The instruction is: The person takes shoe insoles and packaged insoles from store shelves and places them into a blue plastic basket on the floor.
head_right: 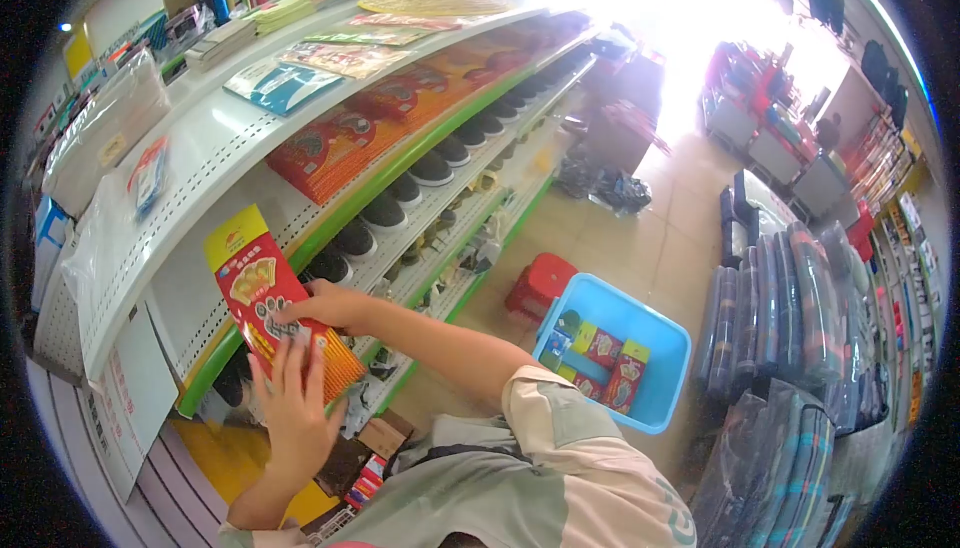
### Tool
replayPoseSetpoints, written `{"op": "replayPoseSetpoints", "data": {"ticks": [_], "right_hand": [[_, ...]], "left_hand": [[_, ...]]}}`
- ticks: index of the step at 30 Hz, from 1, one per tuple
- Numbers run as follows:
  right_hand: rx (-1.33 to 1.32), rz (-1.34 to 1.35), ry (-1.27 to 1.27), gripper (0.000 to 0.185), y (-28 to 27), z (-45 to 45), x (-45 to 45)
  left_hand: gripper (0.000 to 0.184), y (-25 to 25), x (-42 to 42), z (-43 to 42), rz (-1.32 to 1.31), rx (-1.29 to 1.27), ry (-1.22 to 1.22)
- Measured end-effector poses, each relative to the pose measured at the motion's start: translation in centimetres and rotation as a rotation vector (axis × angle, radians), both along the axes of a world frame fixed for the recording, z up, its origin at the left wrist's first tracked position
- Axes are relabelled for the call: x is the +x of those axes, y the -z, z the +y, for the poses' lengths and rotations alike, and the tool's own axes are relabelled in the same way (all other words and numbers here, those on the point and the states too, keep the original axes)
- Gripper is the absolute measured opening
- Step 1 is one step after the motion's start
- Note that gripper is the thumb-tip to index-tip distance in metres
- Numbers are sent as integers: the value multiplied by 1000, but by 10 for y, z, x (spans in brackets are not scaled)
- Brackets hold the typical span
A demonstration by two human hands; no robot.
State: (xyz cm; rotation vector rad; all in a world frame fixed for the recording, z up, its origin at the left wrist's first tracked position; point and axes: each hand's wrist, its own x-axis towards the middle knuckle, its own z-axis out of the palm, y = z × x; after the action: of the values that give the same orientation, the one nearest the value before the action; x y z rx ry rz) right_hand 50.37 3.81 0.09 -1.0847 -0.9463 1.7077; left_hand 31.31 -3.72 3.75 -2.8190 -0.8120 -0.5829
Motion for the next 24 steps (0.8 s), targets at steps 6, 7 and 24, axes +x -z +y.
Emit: {"op": "replayPoseSetpoints", "data": {"ticks": [6, 7, 24], "right_hand": [[231, -366, -147, 72, 23, -50, 40], [212, -390, -147, 71, 26, -64, 49], [-346, -125, 1464, 49, 144, -430, 167]], "left_hand": [[38, 36, -7, -21, -383, -109, 536], [34, 43, -2, -24, -434, -174, 579], [24, 113, 116, -53, -326, -988, 808]]}}
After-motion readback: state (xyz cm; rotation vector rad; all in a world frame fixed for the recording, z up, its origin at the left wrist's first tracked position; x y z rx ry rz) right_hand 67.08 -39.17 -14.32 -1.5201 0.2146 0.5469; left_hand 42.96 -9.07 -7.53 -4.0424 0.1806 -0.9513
